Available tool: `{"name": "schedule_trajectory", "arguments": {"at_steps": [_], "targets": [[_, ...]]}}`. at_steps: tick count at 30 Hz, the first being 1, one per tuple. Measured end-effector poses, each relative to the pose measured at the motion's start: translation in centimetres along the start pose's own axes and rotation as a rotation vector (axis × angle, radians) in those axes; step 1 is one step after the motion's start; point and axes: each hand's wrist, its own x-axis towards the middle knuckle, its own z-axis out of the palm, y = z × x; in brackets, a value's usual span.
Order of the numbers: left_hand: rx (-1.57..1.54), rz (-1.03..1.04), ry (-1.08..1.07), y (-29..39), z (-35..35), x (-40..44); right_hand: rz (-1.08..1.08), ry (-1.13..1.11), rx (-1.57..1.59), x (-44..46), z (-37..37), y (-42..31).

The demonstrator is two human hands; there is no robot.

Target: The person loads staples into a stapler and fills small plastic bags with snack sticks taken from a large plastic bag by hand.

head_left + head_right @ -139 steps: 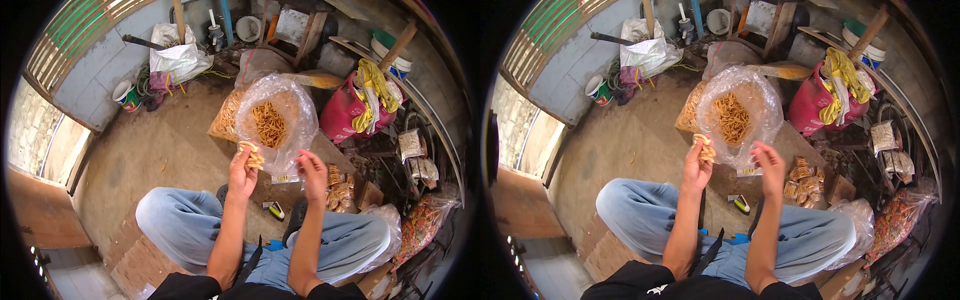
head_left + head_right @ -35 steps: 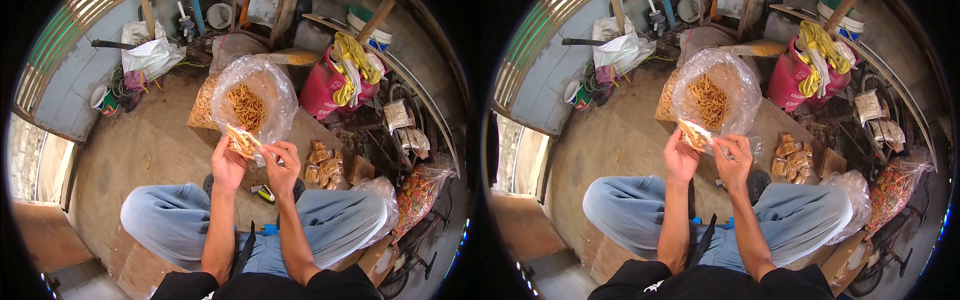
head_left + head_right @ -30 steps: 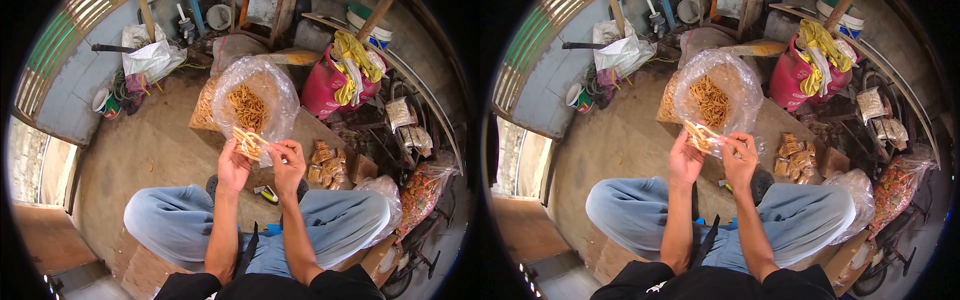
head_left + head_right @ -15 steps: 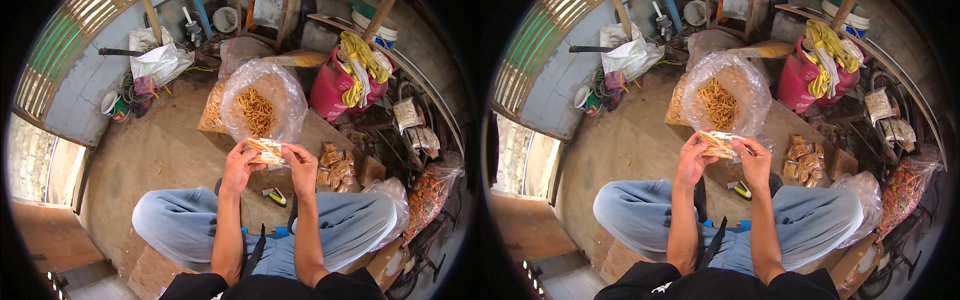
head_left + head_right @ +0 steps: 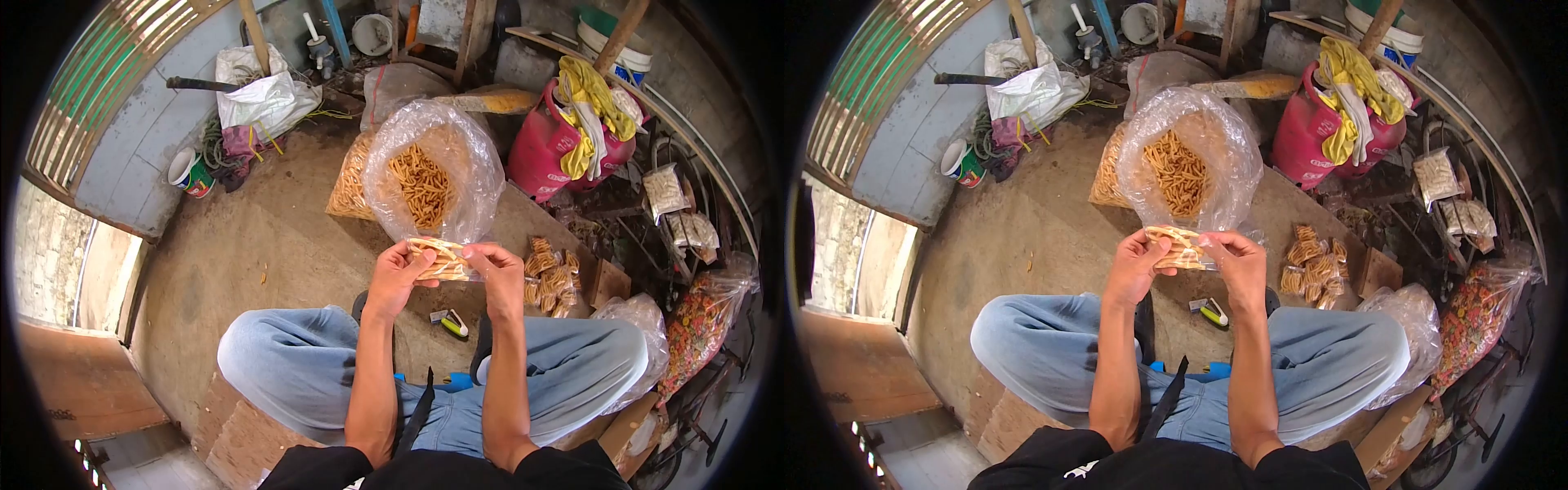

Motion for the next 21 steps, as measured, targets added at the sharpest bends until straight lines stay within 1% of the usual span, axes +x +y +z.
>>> {"name": "schedule_trajectory", "arguments": {"at_steps": [2,5,7,10,14,16,21], "targets": [[0.021,0.000,0.006,-0.07,0.03,-0.02,0.008,0.013,-0.003,0.04,-0.05,0.08],[0.028,-0.003,0.021,0.07,0.12,0.06,-0.054,-0.009,-0.011,0.23,-0.05,0.44],[0.011,0.031,0.028,0.35,0.30,0.07,-0.189,-0.055,-0.050,0.35,-0.04,0.79],[-0.006,0.046,0.049,0.57,0.36,0.09,-0.247,-0.134,-0.108,0.45,-0.37,0.82],[-0.017,0.077,0.094,0.27,0.04,0.38,-0.199,-0.169,-0.155,0.17,-0.25,0.13],[-0.041,0.074,0.119,0.15,-0.02,0.36,-0.293,-0.228,-0.200,0.22,-0.20,0.08],[-0.079,0.105,0.151,0.13,-0.04,0.43,-0.290,-0.271,-0.138,0.25,-0.21,0.49]]}}
